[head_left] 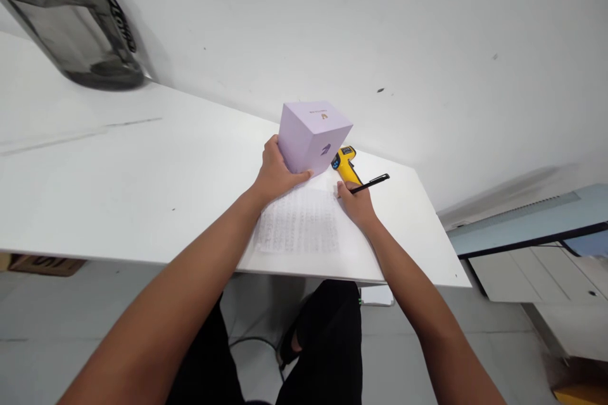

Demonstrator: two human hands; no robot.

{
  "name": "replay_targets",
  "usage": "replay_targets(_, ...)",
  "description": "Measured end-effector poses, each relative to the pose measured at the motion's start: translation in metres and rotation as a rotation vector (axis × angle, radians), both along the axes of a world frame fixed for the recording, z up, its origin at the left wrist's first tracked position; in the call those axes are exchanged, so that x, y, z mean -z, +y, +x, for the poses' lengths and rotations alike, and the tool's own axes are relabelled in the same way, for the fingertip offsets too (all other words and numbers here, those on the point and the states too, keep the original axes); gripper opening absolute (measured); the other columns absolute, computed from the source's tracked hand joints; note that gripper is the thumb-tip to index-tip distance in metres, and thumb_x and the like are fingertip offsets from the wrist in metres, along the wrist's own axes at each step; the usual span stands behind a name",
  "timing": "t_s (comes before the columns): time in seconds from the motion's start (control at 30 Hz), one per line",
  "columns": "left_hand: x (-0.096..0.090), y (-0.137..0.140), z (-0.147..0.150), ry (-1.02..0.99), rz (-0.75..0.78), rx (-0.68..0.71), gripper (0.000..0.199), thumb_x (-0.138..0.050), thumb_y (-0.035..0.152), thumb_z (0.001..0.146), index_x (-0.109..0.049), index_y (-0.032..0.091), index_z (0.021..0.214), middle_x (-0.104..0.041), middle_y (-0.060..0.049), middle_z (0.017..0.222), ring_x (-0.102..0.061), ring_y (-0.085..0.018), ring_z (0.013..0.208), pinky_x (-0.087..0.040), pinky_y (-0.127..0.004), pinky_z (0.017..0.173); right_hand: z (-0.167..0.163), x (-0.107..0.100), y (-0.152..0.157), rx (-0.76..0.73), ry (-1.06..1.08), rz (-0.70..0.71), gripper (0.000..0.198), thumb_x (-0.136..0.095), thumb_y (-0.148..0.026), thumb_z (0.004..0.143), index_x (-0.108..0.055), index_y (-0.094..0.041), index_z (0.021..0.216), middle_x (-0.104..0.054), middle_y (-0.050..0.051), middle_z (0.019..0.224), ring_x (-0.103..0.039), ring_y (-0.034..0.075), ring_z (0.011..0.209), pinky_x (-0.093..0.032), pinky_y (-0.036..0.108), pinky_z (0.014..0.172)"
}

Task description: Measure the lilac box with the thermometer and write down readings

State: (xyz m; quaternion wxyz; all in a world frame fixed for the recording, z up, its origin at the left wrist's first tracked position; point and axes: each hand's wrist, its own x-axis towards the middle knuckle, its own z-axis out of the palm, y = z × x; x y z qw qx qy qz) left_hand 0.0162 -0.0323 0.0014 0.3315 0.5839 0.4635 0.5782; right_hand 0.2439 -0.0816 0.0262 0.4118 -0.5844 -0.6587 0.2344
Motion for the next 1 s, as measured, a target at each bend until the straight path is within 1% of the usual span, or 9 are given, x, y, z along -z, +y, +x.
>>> replay_targets(0.2, 0.004, 0.004, 0.0, -0.016, 0.034, -0.007, 0.106, -0.094, 0.039, 0.048, -0.033, 0.033, 0.134, -0.035, -0.01, 0.141, -0.033, -0.038, 0.141, -0.032, -0.061, 0.113, 0.001, 0.0, 0.001, -0.034, -0.036, -0.044, 0.039, -0.055, -0.046, 0.083, -0.054, -0.022, 0.052, -0.053, 0.0, 0.055, -0.051, 0.017, 0.062, -0.042, 0.031, 0.063)
replay_targets(0.37, 0.0, 0.002, 0.0, 0.029, 0.016, -0.009, 0.106, -0.093, 0.039, 0.05, -0.03, 0.032, 0.135, -0.033, -0.012, 0.143, -0.033, -0.037, 0.141, -0.033, -0.059, 0.113, 0.001, -0.005, -0.001, 0.005, -0.006, -0.066, 0.039, -0.055, -0.047, 0.083, -0.056, -0.022, 0.053, -0.055, 0.001, 0.054, -0.053, 0.017, 0.063, -0.044, 0.031, 0.062)
replay_targets(0.53, -0.004, -0.001, 0.0, 0.063, -0.025, -0.005, 0.106, -0.093, 0.039, 0.051, -0.029, 0.032, 0.135, -0.033, -0.012, 0.144, -0.033, -0.036, 0.142, -0.035, -0.057, 0.113, 0.0, -0.001, -0.001, 0.02, 0.012, -0.02, 0.043, -0.055, -0.052, 0.086, -0.056, -0.022, 0.055, -0.057, 0.001, 0.057, -0.055, 0.018, 0.065, -0.046, 0.031, 0.065)
replay_targets(0.63, -0.004, -0.001, 0.0, 0.058, -0.026, -0.013, 0.106, -0.092, 0.04, 0.051, -0.029, 0.031, 0.135, -0.033, -0.012, 0.143, -0.034, -0.036, 0.142, -0.035, -0.057, 0.113, -0.003, -0.001, -0.002, 0.019, -0.013, 0.025, 0.046, -0.051, -0.056, 0.091, -0.06, -0.021, 0.063, -0.061, 0.003, 0.064, -0.058, 0.018, 0.069, -0.046, 0.031, 0.068)
replay_targets(0.73, -0.003, -0.001, 0.0, 0.055, 0.003, -0.026, 0.106, -0.092, 0.04, 0.052, -0.029, 0.028, 0.136, -0.034, -0.014, 0.144, -0.034, -0.037, 0.141, -0.035, -0.057, 0.113, -0.001, -0.017, -0.014, -0.038, -0.127, 0.099, 0.046, -0.051, -0.057, 0.093, -0.065, -0.021, 0.068, -0.064, 0.004, 0.067, -0.06, 0.019, 0.07, -0.046, 0.031, 0.066)
replay_targets(0.8, -0.003, -0.001, 0.0, 0.051, 0.018, -0.03, 0.107, -0.093, 0.041, 0.051, -0.03, 0.027, 0.137, -0.035, -0.016, 0.143, -0.036, -0.037, 0.14, -0.034, -0.057, 0.113, 0.007, -0.035, -0.03, -0.086, -0.202, 0.145, 0.046, -0.057, -0.055, 0.092, -0.065, -0.021, 0.062, -0.063, 0.004, 0.063, -0.059, 0.019, 0.064, -0.045, 0.031, 0.062)
replay_targets(0.9, -0.005, -0.001, -0.001, 0.054, -0.036, -0.005, 0.104, -0.091, 0.044, 0.052, -0.033, 0.028, 0.136, -0.04, -0.014, 0.14, -0.04, -0.038, 0.137, -0.037, -0.059, 0.11, 0.029, -0.06, -0.059, -0.122, -0.221, 0.181, 0.064, -0.037, -0.053, 0.102, -0.057, -0.025, 0.049, -0.051, 0.001, 0.044, -0.049, 0.016, 0.047, -0.043, 0.029, 0.049)
replay_targets(0.97, -0.006, -0.002, -0.001, 0.047, -0.04, -0.022, 0.102, -0.09, 0.046, 0.054, -0.033, 0.029, 0.137, -0.039, -0.014, 0.141, -0.04, -0.038, 0.138, -0.038, -0.058, 0.109, 0.043, -0.073, -0.079, -0.178, -0.28, 0.171, 0.066, -0.031, -0.052, 0.106, -0.063, -0.022, 0.056, -0.062, 0.001, 0.057, -0.054, 0.014, 0.053, -0.05, 0.026, 0.054)
replay_targets(1.0, -0.007, -0.003, -0.002, 0.052, -0.029, -0.031, 0.103, -0.09, 0.046, 0.054, -0.032, 0.028, 0.137, -0.038, -0.014, 0.142, -0.04, -0.037, 0.138, -0.039, -0.057, 0.109, 0.049, -0.08, -0.088, -0.198, -0.315, 0.164, 0.058, -0.036, -0.051, 0.106, -0.069, -0.019, 0.07, -0.07, 0.003, 0.075, -0.061, 0.013, 0.065, -0.055, 0.026, 0.063)
